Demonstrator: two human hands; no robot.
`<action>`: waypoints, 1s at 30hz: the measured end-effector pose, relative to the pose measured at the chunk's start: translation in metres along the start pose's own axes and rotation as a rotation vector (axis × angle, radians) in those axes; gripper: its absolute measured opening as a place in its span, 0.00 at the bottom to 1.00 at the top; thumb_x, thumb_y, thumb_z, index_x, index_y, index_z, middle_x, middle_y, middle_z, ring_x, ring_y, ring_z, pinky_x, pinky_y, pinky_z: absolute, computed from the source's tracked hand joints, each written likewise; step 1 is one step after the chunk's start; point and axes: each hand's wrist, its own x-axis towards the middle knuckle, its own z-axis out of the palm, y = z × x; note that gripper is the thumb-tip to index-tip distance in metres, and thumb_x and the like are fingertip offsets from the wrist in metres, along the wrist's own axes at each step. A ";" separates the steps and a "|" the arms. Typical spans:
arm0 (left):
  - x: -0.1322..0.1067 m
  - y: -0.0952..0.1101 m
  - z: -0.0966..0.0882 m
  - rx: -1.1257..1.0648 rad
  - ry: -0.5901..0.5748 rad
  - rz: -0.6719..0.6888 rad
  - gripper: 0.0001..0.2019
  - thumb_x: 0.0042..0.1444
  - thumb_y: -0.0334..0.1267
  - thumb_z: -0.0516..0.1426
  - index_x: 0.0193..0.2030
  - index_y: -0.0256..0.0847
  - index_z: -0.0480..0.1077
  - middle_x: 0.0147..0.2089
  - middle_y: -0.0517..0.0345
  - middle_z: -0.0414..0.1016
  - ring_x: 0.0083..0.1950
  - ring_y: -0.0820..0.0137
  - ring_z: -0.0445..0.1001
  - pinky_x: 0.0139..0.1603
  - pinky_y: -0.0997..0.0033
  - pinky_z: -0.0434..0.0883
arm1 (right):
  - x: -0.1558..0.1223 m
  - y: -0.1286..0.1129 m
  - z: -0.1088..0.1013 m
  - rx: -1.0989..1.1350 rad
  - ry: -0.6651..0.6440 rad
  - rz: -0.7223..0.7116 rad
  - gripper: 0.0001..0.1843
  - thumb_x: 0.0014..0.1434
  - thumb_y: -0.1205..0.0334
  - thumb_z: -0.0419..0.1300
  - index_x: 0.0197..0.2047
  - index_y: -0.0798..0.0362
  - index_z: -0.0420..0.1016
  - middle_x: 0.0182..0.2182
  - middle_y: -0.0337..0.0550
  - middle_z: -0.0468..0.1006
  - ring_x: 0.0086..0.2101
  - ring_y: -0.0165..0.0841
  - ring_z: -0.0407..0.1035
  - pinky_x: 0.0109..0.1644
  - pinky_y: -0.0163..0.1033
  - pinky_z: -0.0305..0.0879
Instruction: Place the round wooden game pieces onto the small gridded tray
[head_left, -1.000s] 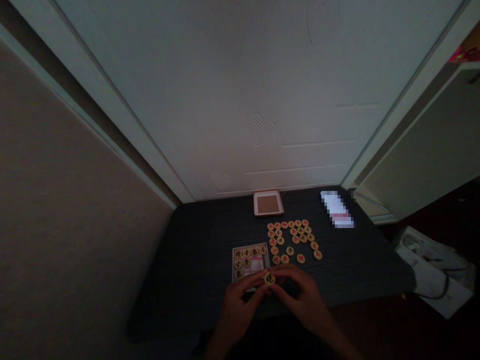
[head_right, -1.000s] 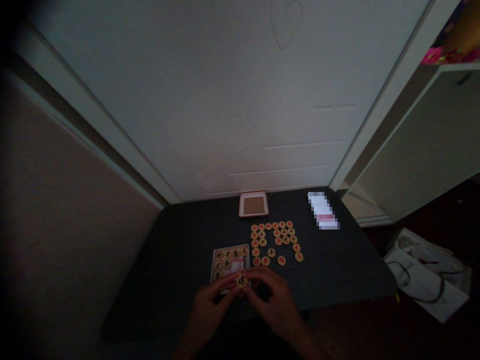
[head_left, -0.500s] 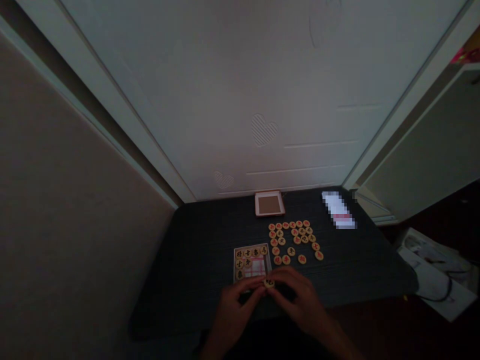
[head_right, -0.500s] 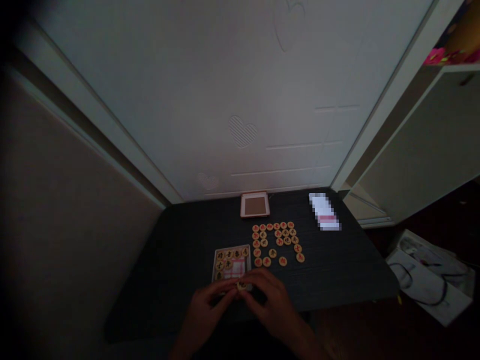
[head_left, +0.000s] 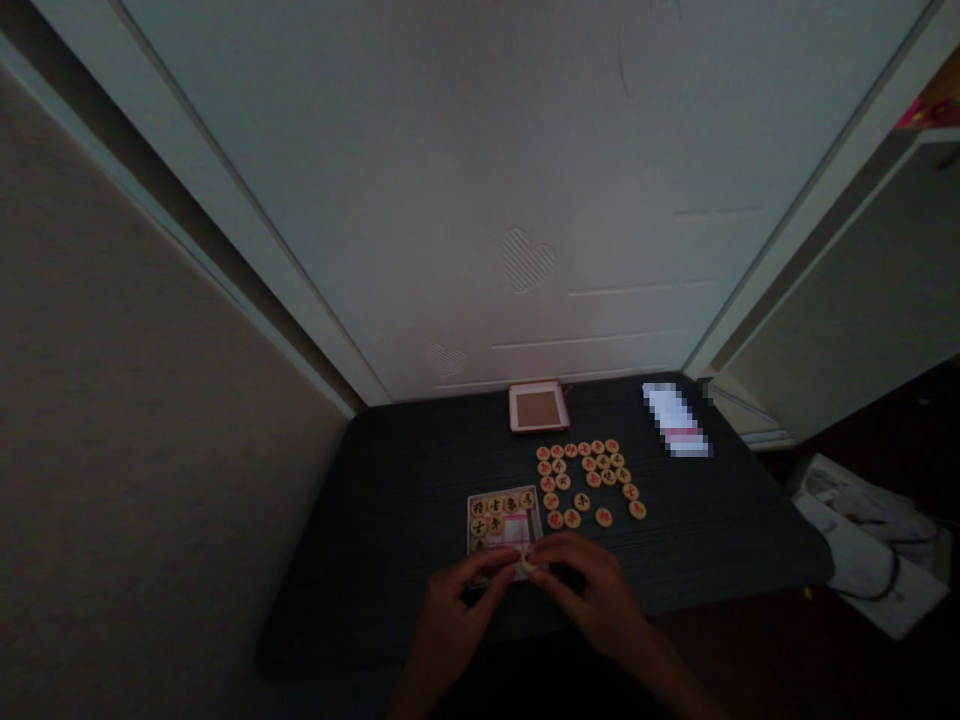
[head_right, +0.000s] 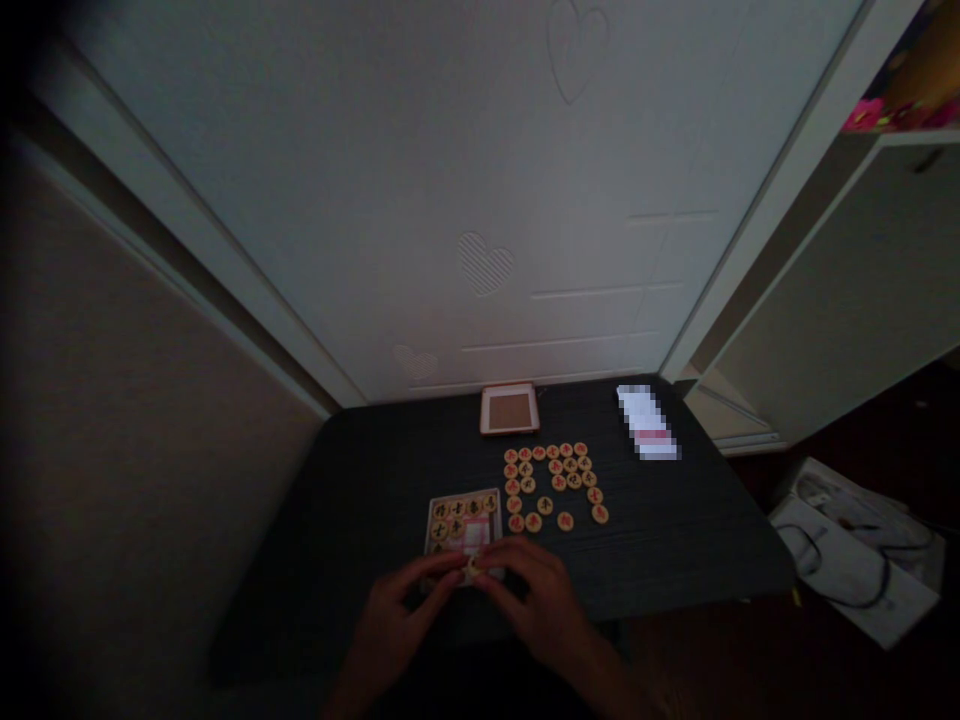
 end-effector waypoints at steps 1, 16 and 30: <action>0.001 -0.006 -0.003 0.046 0.045 0.028 0.11 0.63 0.45 0.60 0.47 0.50 0.81 0.47 0.56 0.86 0.49 0.60 0.83 0.55 0.58 0.78 | 0.002 0.002 0.001 -0.027 0.013 -0.008 0.09 0.65 0.57 0.65 0.48 0.44 0.82 0.46 0.43 0.84 0.47 0.40 0.78 0.56 0.47 0.73; 0.012 -0.072 -0.010 0.402 0.310 0.247 0.10 0.65 0.40 0.58 0.50 0.48 0.77 0.53 0.52 0.78 0.54 0.59 0.77 0.59 0.53 0.74 | 0.037 0.017 0.019 -0.492 -0.099 -0.102 0.05 0.65 0.63 0.64 0.45 0.48 0.78 0.43 0.46 0.84 0.48 0.44 0.72 0.54 0.50 0.63; 0.012 -0.084 -0.010 0.423 0.294 0.272 0.09 0.66 0.40 0.58 0.50 0.49 0.77 0.53 0.54 0.78 0.54 0.59 0.77 0.58 0.52 0.75 | 0.037 0.021 0.029 -0.664 -0.066 -0.115 0.06 0.62 0.66 0.69 0.42 0.46 0.80 0.42 0.37 0.85 0.47 0.40 0.71 0.54 0.47 0.58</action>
